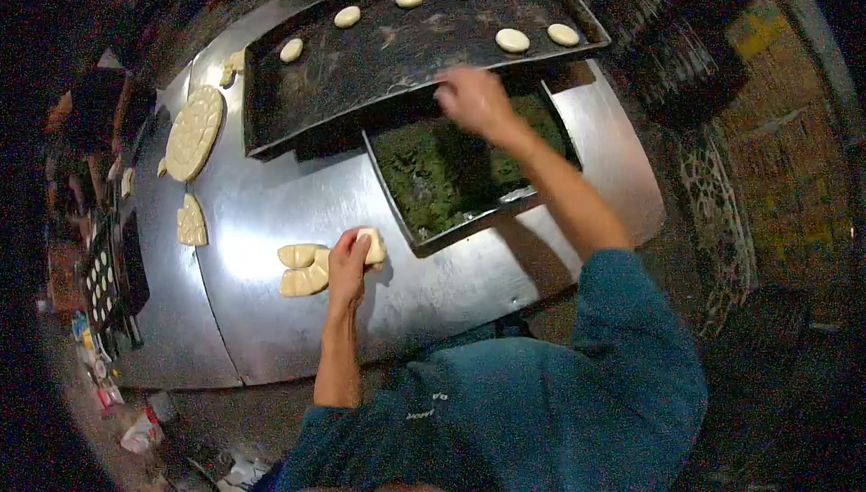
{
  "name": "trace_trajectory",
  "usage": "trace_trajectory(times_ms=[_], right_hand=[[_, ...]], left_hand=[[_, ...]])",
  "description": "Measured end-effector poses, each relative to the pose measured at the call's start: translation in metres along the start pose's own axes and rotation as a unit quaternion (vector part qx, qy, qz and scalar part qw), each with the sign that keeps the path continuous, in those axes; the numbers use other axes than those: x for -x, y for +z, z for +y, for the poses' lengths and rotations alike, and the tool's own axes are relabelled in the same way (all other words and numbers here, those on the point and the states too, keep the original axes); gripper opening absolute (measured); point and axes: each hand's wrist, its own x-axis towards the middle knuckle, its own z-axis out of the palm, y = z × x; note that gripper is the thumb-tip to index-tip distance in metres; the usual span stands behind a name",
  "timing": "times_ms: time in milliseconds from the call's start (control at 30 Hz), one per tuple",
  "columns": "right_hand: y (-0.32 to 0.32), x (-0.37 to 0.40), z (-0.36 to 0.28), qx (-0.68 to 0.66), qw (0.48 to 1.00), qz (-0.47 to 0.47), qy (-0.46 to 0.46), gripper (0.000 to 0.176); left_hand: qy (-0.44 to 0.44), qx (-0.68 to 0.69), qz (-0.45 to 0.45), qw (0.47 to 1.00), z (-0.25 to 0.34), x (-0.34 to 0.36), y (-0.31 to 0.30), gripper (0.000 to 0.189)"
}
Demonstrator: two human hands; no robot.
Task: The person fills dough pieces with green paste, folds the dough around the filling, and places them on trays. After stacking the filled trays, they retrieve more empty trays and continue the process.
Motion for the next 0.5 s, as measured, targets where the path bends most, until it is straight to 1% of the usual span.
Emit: trace_trajectory(times_ms=[33,67,100,133,167,200,233,267,300,333,367,400,433,467,500], right_hand=[[0.001,0.027,-0.042,-0.115,0.992,-0.037,0.025,0.031],[-0.005,0.052,-0.086,-0.21,0.967,-0.12,0.076,0.034],[0.001,0.076,-0.111,-0.256,0.943,-0.193,0.086,0.036],[0.012,0.095,-0.126,-0.252,0.951,-0.168,0.061,0.035],[0.023,0.111,-0.141,-0.249,0.957,-0.143,0.033,0.034],[0.029,0.119,-0.157,-0.299,0.948,-0.074,0.082,0.033],[0.035,0.126,-0.174,-0.344,0.929,-0.003,0.132,0.033],[0.037,0.131,-0.192,-0.371,0.913,0.039,0.166,0.034],[0.037,0.135,-0.212,-0.365,0.912,0.097,0.162,0.031],[0.041,0.137,-0.227,-0.373,0.896,0.127,0.205,0.029],[0.042,0.139,-0.236,-0.377,0.878,0.16,0.248,0.029],[0.045,0.14,-0.232,-0.392,0.869,0.148,0.264,0.035],[0.043,0.141,-0.226,-0.431,0.863,0.114,0.237,0.034],[0.042,0.143,-0.224,-0.489,0.824,0.078,0.276,0.036],[0.038,0.144,-0.227,-0.544,0.778,0.04,0.312,0.037]], left_hand=[[0.025,-0.004,0.015,1.0,-0.004,-0.005,0.001,0.03],[0.039,0.006,0.006,0.999,0.008,-0.003,0.008,0.029],[0.063,0.015,0.0,0.998,0.015,-0.003,0.011,0.027],[0.066,0.084,-0.011,0.994,0.018,-0.005,0.014,0.027],[0.103,0.163,-0.012,0.981,0.019,-0.007,0.02,0.027],[0.14,0.143,0.027,0.979,0.02,-0.009,0.024,0.027],[0.165,0.112,0.055,0.978,0.027,-0.004,0.029,0.027],[0.228,0.039,0.105,0.967,0.034,0.005,0.033,0.027],[0.29,-0.033,0.149,0.945,0.039,0.011,0.037,0.028],[0.36,-0.107,0.19,0.907,0.035,0.013,0.041,0.029],[0.425,-0.179,0.224,0.859,0.029,0.015,0.043,0.03],[0.446,-0.188,0.214,0.848,0.024,0.021,0.043,0.029],[0.45,-0.183,0.204,0.85,0.02,0.028,0.04,0.029],[0.392,-0.109,0.154,0.9,0.015,0.036,0.035,0.028],[0.327,-0.035,0.103,0.939,0.012,0.046,0.028,0.028]])
